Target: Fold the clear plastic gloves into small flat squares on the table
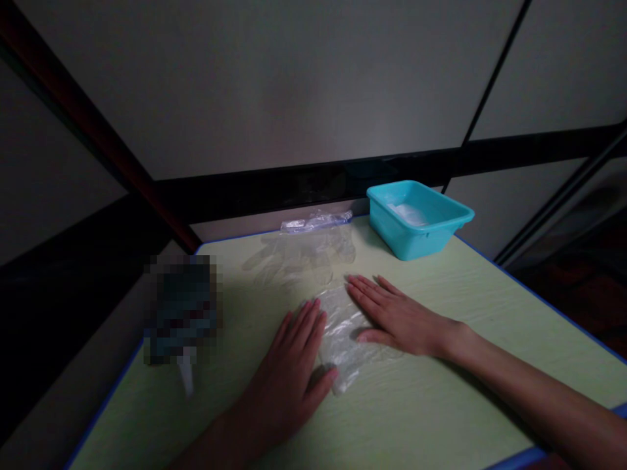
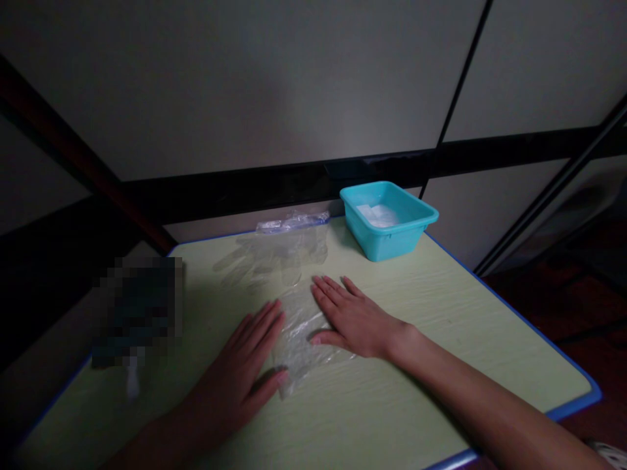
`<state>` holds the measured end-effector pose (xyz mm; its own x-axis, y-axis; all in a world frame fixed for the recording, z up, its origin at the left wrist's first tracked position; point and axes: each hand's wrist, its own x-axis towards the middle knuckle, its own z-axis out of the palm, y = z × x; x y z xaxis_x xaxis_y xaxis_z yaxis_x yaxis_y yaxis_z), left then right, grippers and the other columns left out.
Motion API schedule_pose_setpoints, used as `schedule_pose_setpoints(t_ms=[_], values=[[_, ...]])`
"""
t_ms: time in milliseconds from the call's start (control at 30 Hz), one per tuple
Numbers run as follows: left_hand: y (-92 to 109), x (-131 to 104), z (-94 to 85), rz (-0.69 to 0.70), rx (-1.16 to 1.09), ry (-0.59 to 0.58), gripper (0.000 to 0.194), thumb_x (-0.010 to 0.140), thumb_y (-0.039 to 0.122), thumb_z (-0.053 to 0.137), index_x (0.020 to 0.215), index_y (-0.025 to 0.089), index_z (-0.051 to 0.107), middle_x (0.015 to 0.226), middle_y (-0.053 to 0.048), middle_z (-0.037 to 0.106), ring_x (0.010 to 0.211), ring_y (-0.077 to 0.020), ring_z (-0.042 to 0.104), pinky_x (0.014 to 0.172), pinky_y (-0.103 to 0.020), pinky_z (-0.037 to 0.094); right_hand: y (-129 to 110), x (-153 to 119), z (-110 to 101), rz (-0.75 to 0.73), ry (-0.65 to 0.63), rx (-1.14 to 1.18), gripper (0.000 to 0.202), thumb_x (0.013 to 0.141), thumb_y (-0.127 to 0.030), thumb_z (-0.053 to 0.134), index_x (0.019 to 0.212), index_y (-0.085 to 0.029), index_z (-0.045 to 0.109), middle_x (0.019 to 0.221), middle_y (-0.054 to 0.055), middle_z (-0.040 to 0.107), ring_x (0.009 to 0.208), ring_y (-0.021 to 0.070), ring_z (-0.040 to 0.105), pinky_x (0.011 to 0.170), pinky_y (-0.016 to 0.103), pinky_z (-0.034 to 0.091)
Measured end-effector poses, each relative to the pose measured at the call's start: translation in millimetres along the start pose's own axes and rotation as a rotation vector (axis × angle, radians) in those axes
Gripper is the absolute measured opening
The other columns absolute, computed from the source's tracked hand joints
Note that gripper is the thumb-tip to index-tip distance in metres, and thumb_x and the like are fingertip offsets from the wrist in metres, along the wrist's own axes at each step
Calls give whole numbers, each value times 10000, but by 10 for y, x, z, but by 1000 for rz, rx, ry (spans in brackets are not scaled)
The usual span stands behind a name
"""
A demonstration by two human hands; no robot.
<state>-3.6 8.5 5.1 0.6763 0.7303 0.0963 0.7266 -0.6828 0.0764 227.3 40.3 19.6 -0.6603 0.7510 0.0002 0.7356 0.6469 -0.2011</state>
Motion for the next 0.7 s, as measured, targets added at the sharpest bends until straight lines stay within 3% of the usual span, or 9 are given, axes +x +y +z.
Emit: schedule_pose_setpoints(t_ms=[233,467,700], values=[[68,-47,30,22,-26,-18,593,862,328,428,1350,50,235,1437,-173,216,1320,-253,171,1041,-442,271,-134,24,20,-127,-20,89,804,850,-605,302,1389,-32,135,1435,184,89,1329,249,86,1086,417,115],[54,-43,38,51,-20,1,593,859,334,433,1347,52,249,1432,-177,229,1318,-264,177,1039,-459,267,-144,8,50,-135,-58,124,810,845,-597,337,1389,-33,129,1437,181,72,1332,246,52,1088,423,90],[-7,-17,74,-21,-83,94,499,855,258,428,1311,80,331,1413,-163,291,1306,-259,226,1026,-446,299,-86,41,-4,-125,3,104,671,878,-535,339,1377,-99,233,1427,158,214,1311,249,192,1069,440,164]])
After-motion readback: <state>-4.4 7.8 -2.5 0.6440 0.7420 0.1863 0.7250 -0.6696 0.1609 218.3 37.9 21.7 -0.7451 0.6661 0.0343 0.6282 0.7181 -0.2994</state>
